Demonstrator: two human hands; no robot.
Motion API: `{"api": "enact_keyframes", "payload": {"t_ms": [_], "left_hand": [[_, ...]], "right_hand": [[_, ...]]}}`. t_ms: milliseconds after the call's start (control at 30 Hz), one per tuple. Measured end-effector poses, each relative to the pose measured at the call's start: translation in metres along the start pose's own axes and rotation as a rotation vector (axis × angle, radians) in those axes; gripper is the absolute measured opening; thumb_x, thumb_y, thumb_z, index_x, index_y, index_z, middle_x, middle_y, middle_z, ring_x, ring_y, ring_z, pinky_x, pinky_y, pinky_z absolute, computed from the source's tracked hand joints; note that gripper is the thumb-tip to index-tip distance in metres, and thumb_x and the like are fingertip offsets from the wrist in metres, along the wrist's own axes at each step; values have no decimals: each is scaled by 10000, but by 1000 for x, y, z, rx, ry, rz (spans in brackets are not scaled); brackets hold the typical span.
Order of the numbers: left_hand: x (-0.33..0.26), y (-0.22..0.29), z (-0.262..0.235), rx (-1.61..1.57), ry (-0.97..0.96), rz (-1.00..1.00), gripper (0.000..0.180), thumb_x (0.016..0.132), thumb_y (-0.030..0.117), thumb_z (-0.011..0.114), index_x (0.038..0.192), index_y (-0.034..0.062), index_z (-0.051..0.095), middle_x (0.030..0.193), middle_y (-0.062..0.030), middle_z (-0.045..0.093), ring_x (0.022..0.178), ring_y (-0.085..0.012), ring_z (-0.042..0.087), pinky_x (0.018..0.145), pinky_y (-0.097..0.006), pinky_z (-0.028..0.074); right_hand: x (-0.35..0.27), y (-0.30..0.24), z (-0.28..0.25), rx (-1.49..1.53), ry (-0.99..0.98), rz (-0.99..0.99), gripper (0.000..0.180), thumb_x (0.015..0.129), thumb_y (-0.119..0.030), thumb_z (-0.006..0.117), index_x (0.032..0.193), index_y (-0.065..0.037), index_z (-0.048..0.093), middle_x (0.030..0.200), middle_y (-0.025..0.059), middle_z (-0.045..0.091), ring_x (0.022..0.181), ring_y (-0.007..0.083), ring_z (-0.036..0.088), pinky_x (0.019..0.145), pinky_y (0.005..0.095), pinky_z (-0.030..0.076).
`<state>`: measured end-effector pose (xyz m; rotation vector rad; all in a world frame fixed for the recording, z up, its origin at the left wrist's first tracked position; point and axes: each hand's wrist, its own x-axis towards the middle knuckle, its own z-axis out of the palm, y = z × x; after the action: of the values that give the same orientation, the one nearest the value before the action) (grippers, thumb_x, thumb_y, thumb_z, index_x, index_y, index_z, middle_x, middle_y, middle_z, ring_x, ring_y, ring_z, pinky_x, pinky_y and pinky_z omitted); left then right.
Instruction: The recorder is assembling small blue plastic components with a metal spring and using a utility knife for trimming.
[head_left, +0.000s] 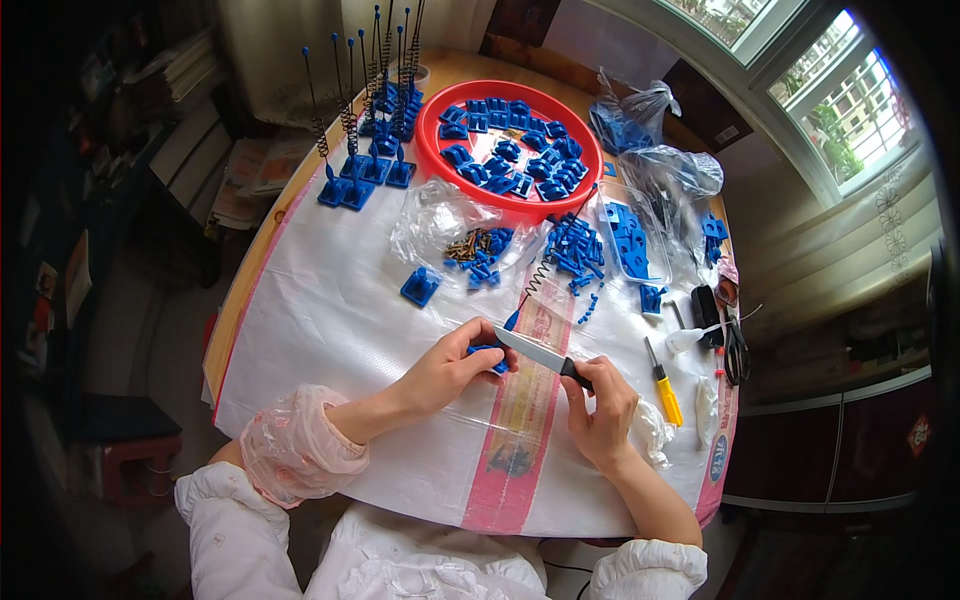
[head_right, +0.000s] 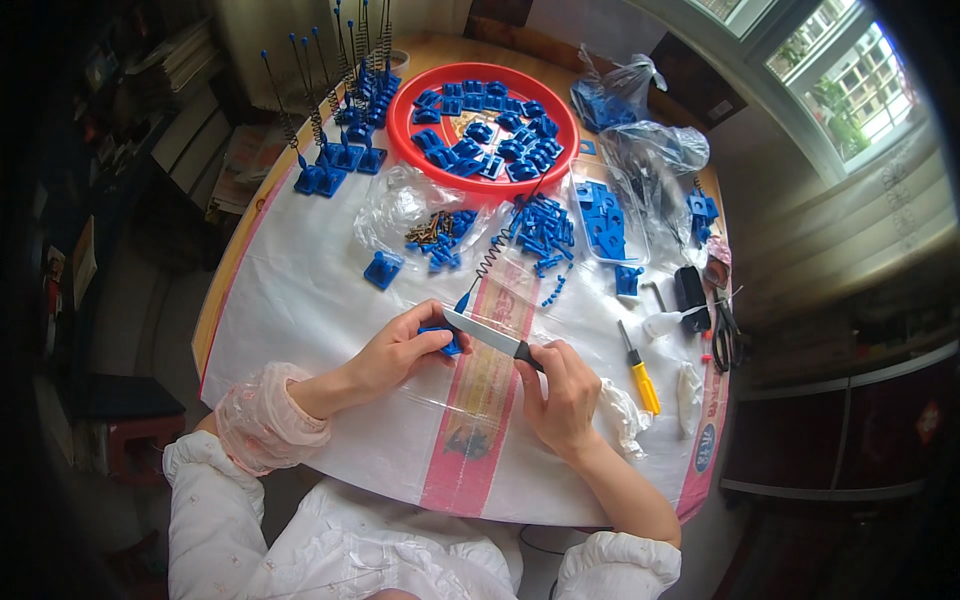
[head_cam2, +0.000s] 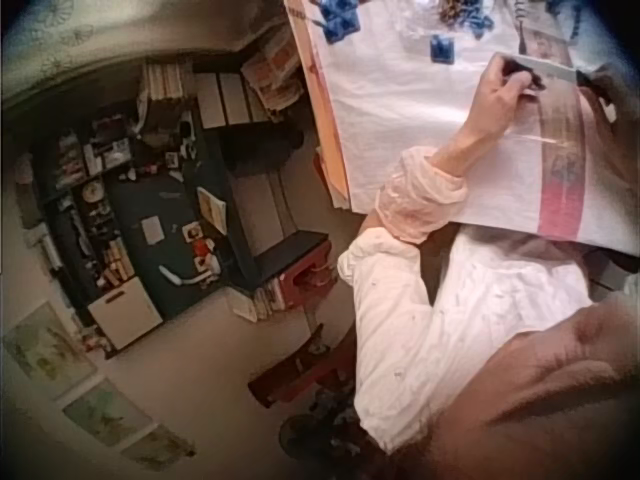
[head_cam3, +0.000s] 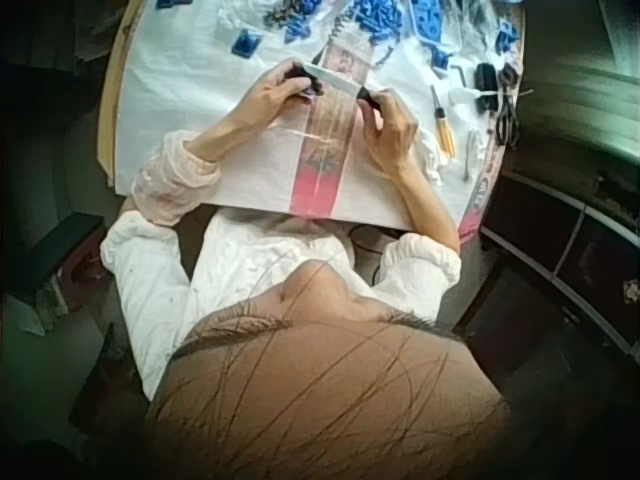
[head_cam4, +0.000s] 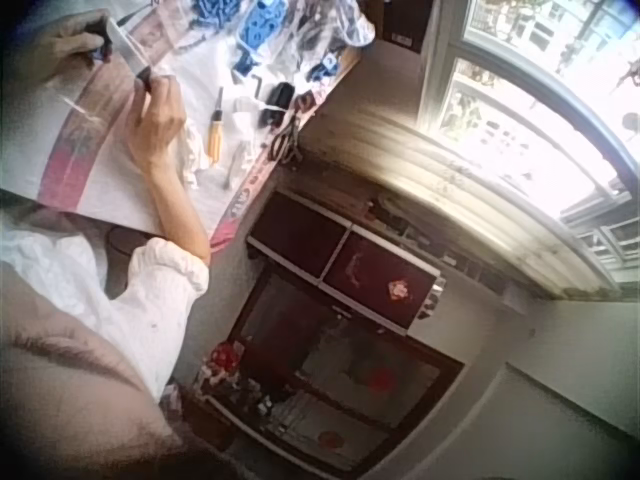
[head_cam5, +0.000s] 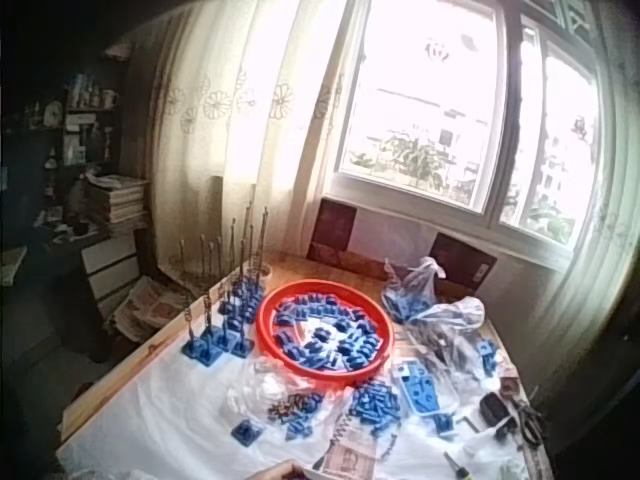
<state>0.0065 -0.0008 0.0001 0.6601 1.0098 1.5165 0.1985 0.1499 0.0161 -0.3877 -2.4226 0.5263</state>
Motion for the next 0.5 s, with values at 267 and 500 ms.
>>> {"api": "enact_keyframes", "payload": {"t_ms": [267,500], "left_hand": [[-1,0,0,14,9,-2,193,1017,129,501,1187,38,506,1142,-70,597,1107,-132,573,933,-294,486],[1,-2,0,37,12,13,196,1019,133,502,1187,33,503,1137,-73,593,1101,-132,573,942,-301,490]], "right_hand": [[0,-1,0,-2,-7,8,158,803,-28,716,902,-20,592,746,123,598,622,303,601,535,378,442],[0,-1,-1,-8,0,15,159,799,-27,720,897,-25,594,741,119,598,620,298,602,534,374,441]]}}
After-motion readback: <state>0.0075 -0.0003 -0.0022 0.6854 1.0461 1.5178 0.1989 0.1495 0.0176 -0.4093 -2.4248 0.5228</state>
